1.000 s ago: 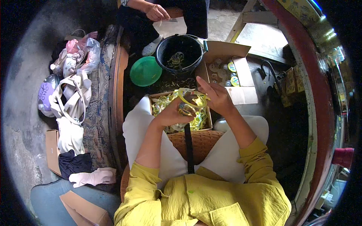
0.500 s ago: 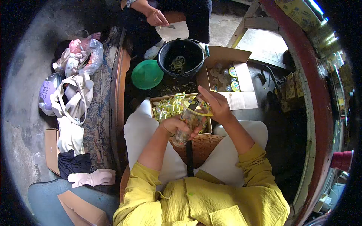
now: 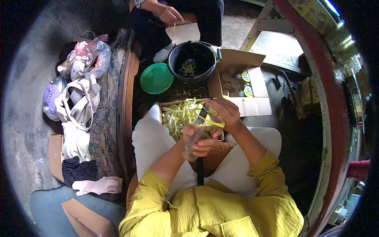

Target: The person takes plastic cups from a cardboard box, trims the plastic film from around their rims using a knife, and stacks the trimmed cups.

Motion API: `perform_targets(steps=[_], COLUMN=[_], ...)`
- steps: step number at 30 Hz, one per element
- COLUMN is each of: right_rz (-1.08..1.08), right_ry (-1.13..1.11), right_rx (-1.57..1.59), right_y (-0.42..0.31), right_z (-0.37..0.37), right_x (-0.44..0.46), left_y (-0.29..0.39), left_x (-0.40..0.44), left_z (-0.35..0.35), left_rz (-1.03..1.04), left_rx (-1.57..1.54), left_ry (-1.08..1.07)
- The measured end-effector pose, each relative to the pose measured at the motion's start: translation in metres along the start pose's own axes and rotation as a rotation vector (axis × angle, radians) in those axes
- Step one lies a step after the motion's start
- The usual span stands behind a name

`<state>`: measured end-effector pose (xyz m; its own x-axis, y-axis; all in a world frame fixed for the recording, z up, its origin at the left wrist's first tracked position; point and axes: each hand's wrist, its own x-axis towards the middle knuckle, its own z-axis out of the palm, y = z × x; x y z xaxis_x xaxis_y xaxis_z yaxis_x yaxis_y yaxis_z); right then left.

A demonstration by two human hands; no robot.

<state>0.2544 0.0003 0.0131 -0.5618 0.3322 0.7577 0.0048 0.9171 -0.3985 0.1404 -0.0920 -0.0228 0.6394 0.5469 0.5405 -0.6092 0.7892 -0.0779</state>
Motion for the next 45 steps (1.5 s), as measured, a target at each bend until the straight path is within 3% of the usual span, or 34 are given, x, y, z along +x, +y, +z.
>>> perform_targets(steps=[6, 12, 17, 20, 21, 22, 24, 27, 30, 33, 36, 39, 45], right_rz=[-0.058, 0.387, 0.475, 0.671, 0.724, 0.689, 0.609, 0.573, 0.501, 0.436, 0.517, 0.373, 0.660], right_ry=[0.016, 0.174, 0.097, -0.267, -0.444, -0.575, -0.836, -0.996, -1.040, -1.001, -1.074, -0.984, -1.183], right_rx=[-0.087, -0.011, -0.018, 0.040, -0.020, -0.087, -0.223, -0.298, -0.284, -0.288, -0.331, -0.406, -0.344], right_y=[0.001, 0.009, 0.038, 0.035, 0.049, 0.050, 0.048, 0.043, 0.058, 0.066, 0.069, 0.070, 0.063], right_z=[-0.006, -0.011, 0.007, 0.014, 0.026, 0.033, 0.041, 0.048, 0.059, 0.061, 0.060, 0.058, 0.055], right_x=[0.000, 0.003, -0.015, -0.018, -0.036, -0.043, -0.049, -0.049, -0.068, -0.082, -0.085, -0.090, -0.076], left_y=[0.000, 0.009, 0.018, 0.025, 0.037, 0.050, 0.055, 0.065, 0.068, 0.068, 0.065, 0.062, 0.061], left_x=[0.010, 0.000, -0.012, -0.037, -0.037, -0.037, -0.040, -0.044, -0.041, -0.041, -0.036, -0.034, -0.033], left_z=[0.012, 0.015, 0.034, 0.058, 0.060, 0.063, 0.070, 0.065, 0.059, 0.049, 0.044, 0.044, 0.044], left_rz=[-0.009, 0.020, 0.002, 0.245, 0.310, 0.372, 0.691, 1.098, 1.215, 1.183, 1.154, 1.122, 1.089], left_rx=[-0.083, 0.051, 0.306, 0.558, 0.683, 0.810, 0.743, 0.718, 0.690, 0.811, 0.945, 1.023, 0.992], left_ry=[-0.058, 0.121, 0.281, 0.466, 0.373, 0.276, 0.348, 0.578, 0.723, 0.810, 0.896, 0.966, 0.997])
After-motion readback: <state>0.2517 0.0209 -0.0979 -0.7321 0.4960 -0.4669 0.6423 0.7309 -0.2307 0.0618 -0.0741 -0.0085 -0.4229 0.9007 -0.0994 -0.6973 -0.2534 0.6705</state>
